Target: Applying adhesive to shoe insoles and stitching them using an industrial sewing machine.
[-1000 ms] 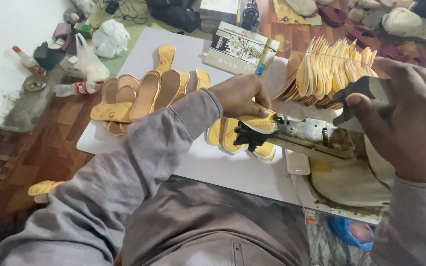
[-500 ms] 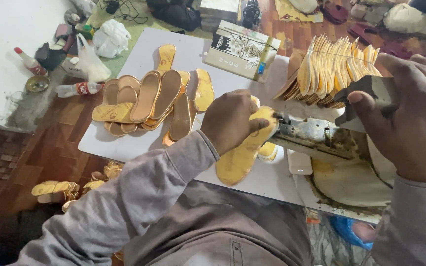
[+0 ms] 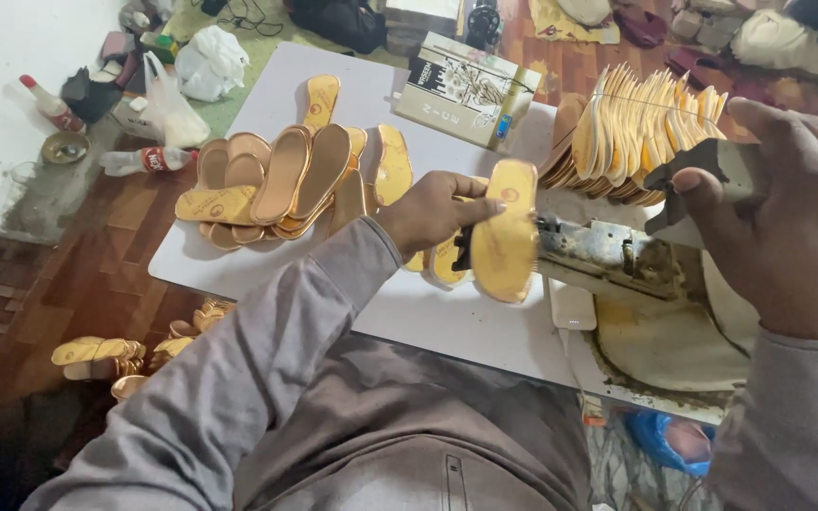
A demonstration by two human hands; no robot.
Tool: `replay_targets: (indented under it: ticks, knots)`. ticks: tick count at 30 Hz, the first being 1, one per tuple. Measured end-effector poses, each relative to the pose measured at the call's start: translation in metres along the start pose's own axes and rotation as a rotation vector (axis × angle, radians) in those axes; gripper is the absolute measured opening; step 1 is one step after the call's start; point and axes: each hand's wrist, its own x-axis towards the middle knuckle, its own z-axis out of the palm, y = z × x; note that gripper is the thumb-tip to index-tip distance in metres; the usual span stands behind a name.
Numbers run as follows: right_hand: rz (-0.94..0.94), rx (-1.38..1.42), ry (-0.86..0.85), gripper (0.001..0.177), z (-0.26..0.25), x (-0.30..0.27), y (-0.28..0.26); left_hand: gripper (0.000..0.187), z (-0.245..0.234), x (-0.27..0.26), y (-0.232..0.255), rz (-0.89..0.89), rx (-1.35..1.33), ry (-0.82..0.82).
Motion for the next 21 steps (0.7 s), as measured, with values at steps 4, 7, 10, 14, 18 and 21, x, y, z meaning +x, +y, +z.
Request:
replay_targets:
  ticks: [4, 7, 10, 14, 18, 21]
  knots:
    - [-0.007, -0.014, -0.011, 0.076, -0.019, 0.011, -0.021, 0.028, -0.009, 0.013, -0.005, -0.053, -0.457, 0.149]
    - [0.055, -0.047, 0.031, 0.072, -0.027, -0.014, -0.044, 0.025, -0.011, -0.02, 0.022, 0.067, -0.634, 0.283]
    - [0.125, 0.241, 0.206, 0.044, -0.021, -0.029, -0.111, 0.018, -0.004, -0.066, 0.038, 0.254, -0.611, 0.306]
    - [0.852, 1.233, -0.017, 0.041, -0.025, -0.027, -0.184, 0.012, 0.028, -0.104, 0.038, 0.322, -0.797, 0.06]
    - [1.003, 1.309, -0.016, 0.029, -0.019, -0.035, -0.178, 0.04, 0.037, -0.115, 0.03, 0.366, -0.618, 0.217]
    - [0.895, 1.034, -0.126, 0.029, -0.03, -0.038, -0.166, 0.104, 0.035, -0.126, 0.032, 0.674, 0.44, 0.601]
